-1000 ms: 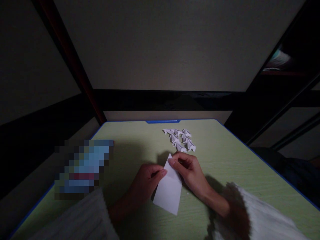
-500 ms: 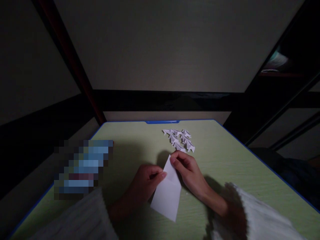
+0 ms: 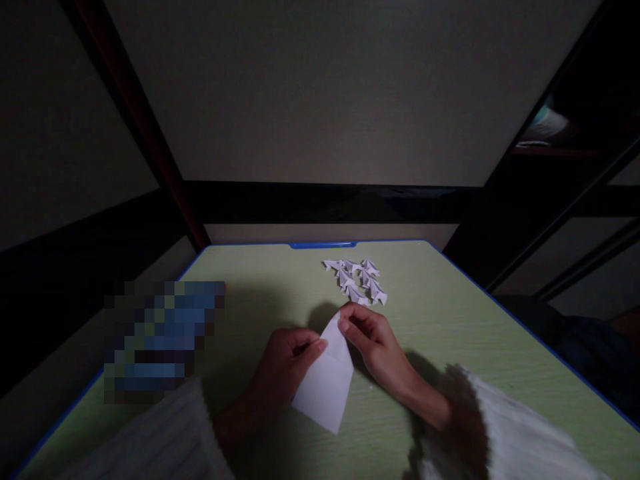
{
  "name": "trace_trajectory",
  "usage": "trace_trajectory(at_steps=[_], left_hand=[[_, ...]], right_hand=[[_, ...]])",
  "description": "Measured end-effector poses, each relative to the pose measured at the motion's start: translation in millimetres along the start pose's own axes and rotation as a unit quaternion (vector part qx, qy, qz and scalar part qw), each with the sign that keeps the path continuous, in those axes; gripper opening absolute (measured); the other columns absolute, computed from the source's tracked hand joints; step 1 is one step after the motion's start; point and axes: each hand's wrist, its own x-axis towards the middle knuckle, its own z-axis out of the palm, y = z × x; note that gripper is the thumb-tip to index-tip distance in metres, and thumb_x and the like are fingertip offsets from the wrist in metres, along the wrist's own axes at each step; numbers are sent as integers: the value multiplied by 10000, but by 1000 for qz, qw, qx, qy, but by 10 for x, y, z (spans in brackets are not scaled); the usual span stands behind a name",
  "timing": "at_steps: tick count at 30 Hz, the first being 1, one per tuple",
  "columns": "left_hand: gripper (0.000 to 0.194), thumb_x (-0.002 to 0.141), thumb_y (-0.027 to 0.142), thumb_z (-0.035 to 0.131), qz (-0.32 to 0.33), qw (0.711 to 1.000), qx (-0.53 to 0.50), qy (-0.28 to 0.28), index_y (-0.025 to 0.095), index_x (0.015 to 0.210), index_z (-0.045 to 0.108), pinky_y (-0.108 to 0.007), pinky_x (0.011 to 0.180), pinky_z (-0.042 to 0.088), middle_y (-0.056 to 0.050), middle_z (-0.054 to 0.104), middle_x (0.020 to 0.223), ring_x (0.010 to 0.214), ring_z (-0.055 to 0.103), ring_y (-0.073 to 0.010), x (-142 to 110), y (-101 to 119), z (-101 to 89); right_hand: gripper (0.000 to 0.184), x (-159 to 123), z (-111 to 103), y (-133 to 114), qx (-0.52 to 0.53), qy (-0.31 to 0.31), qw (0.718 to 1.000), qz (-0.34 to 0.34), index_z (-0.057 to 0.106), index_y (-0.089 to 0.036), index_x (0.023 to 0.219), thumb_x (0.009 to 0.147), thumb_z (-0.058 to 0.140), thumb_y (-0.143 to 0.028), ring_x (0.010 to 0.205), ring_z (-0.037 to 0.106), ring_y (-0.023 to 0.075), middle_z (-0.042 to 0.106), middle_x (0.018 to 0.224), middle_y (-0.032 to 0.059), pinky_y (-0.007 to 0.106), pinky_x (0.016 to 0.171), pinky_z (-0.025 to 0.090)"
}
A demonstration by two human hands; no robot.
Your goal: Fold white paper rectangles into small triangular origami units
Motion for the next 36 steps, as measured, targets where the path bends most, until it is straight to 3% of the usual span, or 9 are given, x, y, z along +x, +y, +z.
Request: trace_trajectory(at_steps=[7, 15, 21, 27, 36], left_hand=[[286, 692, 321, 448, 5, 1000, -6, 14, 148, 467, 414, -193, 408, 218, 54, 325, 450, 439, 308, -74, -1, -36, 7], [293, 674, 308, 451, 7, 1000, -5, 19, 157, 436, 369, -194, 399, 212, 55, 299, 435, 430, 287, -72, -2, 12, 6], [289, 674, 328, 459, -12, 999, -12, 42, 145, 454, 424, -192, 392, 225, 51, 334, 432, 423, 312, -74, -1, 19, -18], [278, 669, 325, 475, -11, 997, -28, 65, 135, 467, 460, -187, 387, 238, 51, 363, 426, 415, 323, -71, -13, 18, -7], [264, 666, 317, 496, -11, 994, -46, 104, 123, 486, 500, -182, 372, 257, 41, 411, 427, 411, 354, -74, -5, 20, -28]], right_hand=[[246, 5, 1, 25, -83, 8, 996, 43, 417, -157, 581, 763, 440, -321, 469, 302, 73, 333, 514, -52, 199, 428, 238], [288, -39, 42, -29, -286, 22, 957, -37, 335, -175, 537, 811, 357, -258, 492, 325, 87, 344, 517, -39, 211, 455, 241], [215, -39, 20, -31, -269, -25, 962, -38, 386, -170, 620, 819, 353, -243, 540, 374, 93, 388, 572, -31, 204, 500, 289], [291, -46, 46, -22, -310, -8, 950, -31, 341, -176, 553, 831, 331, -264, 492, 339, 90, 356, 518, -39, 210, 470, 254], [280, -21, 39, 4, -284, -46, 958, -24, 344, -178, 565, 825, 350, -281, 512, 345, 96, 368, 537, -33, 216, 478, 254]])
